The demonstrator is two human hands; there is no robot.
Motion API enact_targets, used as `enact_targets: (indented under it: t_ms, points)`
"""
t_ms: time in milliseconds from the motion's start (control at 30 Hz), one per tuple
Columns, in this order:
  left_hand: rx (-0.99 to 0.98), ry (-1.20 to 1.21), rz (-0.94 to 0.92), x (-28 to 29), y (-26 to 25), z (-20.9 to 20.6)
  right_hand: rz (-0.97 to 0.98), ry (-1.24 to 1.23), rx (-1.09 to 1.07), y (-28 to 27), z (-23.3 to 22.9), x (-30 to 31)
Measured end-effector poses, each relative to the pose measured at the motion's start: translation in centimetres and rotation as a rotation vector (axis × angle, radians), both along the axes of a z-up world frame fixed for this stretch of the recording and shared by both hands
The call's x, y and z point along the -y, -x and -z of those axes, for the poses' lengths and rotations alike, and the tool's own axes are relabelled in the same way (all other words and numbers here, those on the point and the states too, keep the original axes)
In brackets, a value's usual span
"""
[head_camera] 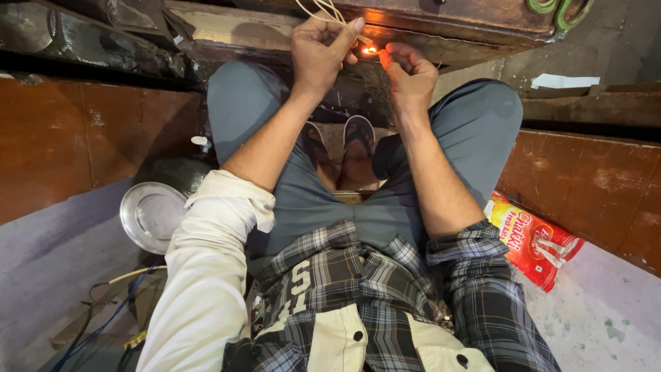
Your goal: The person sits cross-legged on the floor and works on a small electrical component with multiple wires. They use a lighter to heat the wire ends and a small green box to test the circuit, observing a red light. The person also uses scissors to trim the wires.
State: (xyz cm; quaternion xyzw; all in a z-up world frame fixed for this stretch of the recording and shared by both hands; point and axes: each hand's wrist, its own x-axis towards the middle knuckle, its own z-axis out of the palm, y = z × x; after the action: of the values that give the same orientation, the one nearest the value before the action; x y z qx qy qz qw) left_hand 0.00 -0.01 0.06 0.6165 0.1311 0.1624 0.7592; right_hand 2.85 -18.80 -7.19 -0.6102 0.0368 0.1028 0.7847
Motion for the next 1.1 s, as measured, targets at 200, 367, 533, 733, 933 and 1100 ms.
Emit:
enact_targets:
  t_ms: [200, 367, 533, 733, 933, 1100]
  points:
    - [0.038, 0.043, -0.001, 0.0, -0.3, 0.4, -0.018, 0.038, 0.014, 0.1, -1.2, -0.3]
    - [0.009, 0.018, -0.012, 0.0, -0.1, 0.4, -0.021, 0.001, 0.010, 0.1, -1.0, -0.2]
    - [0.016, 0.028, 0.002, -0.1, -0.1, 0.4, 0.006, -0.043, 0.014, 0.1, -0.6, -0.2]
    - [0.020, 0.037, 0.006, -0.2, -0.1, 0.5, 0.001, -0.065, -0.009, -0.1, -0.2, -0.1]
    - [0.017, 0.031, 0.003, -0.2, -0.1, 0.4, -0.017, 0.044, 0.039, -0.2, -0.3, -0.1]
    - [0.022, 0.038, 0.010, -0.1, -0.1, 0.3, -0.039, 0.062, 0.028, 0.0, -1.2, -0.1]
